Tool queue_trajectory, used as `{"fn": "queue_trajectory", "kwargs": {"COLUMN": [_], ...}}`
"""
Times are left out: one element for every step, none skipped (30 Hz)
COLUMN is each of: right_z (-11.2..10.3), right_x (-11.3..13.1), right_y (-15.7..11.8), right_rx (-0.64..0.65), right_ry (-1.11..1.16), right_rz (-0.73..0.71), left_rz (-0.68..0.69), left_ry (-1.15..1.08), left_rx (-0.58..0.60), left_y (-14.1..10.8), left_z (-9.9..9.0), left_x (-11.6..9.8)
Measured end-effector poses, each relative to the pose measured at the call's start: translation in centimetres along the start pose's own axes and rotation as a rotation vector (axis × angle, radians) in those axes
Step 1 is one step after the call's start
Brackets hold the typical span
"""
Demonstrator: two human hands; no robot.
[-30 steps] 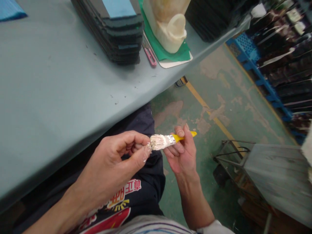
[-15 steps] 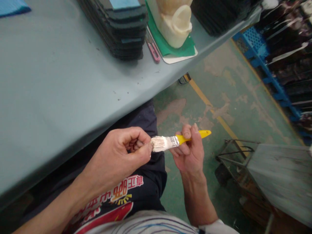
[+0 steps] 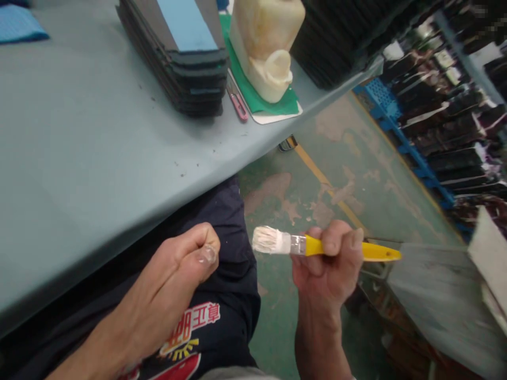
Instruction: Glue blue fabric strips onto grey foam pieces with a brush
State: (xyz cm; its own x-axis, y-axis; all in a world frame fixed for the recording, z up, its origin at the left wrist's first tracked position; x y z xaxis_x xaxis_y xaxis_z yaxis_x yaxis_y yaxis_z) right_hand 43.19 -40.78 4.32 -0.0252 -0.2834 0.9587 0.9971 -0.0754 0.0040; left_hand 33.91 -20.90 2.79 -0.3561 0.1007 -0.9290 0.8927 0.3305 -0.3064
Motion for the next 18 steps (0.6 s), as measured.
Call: {"fn": "queue_trajectory", "kwargs": {"right_z": [0.2,0.4,0.5,0.6,0.6,0.5,0.5,0.5,0.4,0.4,0.4,0.4,0.4,0.4,0.4,0.4,0.4,0.3], "right_x": [-0.8,-1.4,-1.7,-1.9,-1.9,-1.9,-1.7,-1.6,-1.5,-1.4,-1.4,-1.4,-1.4,-1.4,-1.5,-1.5,-1.5,-1.6], "right_y": [0.0,-0.2,-0.5,-0.8,-1.2,-1.5,-1.7,-1.8,-1.8,-1.8,-1.7,-1.7,-1.7,-1.7,-1.7,-1.8,-1.9,-1.9], "right_rx": [0.002,-0.018,-0.044,-0.066,-0.078,-0.084,-0.086,-0.084,-0.08,-0.077,-0.073,-0.065,-0.052,-0.038,-0.021,-0.002,0.016,0.029], "right_ry": [0.007,0.009,0.005,-0.004,-0.016,-0.026,-0.038,-0.05,-0.063,-0.075,-0.087,-0.099,-0.109,-0.117,-0.127,-0.137,-0.147,-0.156], "right_rz": [0.019,0.028,0.03,0.029,0.028,0.019,0.008,-0.006,-0.021,-0.04,-0.06,-0.075,-0.089,-0.105,-0.12,-0.136,-0.149,-0.163], "left_rz": [0.036,0.072,0.112,0.151,0.191,0.231,0.274,0.318,0.361,0.41,0.472,0.536,0.599,0.654,0.704,0.74,0.762,0.779], "left_ry": [0.002,0.014,0.031,0.049,0.067,0.089,0.114,0.145,0.182,0.222,0.259,0.298,0.334,0.368,0.397,0.424,0.449,0.464], "left_rx": [0.009,0.009,-0.001,-0.019,-0.046,-0.077,-0.113,-0.148,-0.181,-0.204,-0.22,-0.222,-0.221,-0.22,-0.225,-0.23,-0.234,-0.235], "left_y": [-0.2,-0.3,-0.4,-0.3,-0.3,-0.2,-0.2,-0.2,-0.3,-0.4,-0.6,-0.8,-1.0,-1.2,-1.3,-1.4,-1.4,-1.3], "left_z": [0.0,0.1,0.1,0.2,0.2,0.2,0.3,0.2,0.2,0.1,0.1,0.0,0.0,0.0,0.0,0.0,0.1,0.1], "left_x": [-0.5,-1.0,-1.4,-1.7,-1.9,-2.0,-2.0,-2.0,-2.0,-2.0,-2.0,-2.0,-2.0,-2.1,-2.1,-2.1,-2.0,-1.9]}}
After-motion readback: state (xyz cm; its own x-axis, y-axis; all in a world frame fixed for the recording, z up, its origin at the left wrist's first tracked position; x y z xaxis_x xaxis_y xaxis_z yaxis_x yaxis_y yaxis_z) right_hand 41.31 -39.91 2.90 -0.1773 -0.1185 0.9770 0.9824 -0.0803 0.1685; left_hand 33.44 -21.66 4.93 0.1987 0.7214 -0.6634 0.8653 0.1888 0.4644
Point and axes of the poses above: each hand's wrist, its own y-axis towards the middle knuckle, its own z-axis out of the palm, x = y × z, the point moved 1 cm from there along y, towards the middle knuckle, and after that the axes turned 15 degrees about -x, right-handed, at the moved point
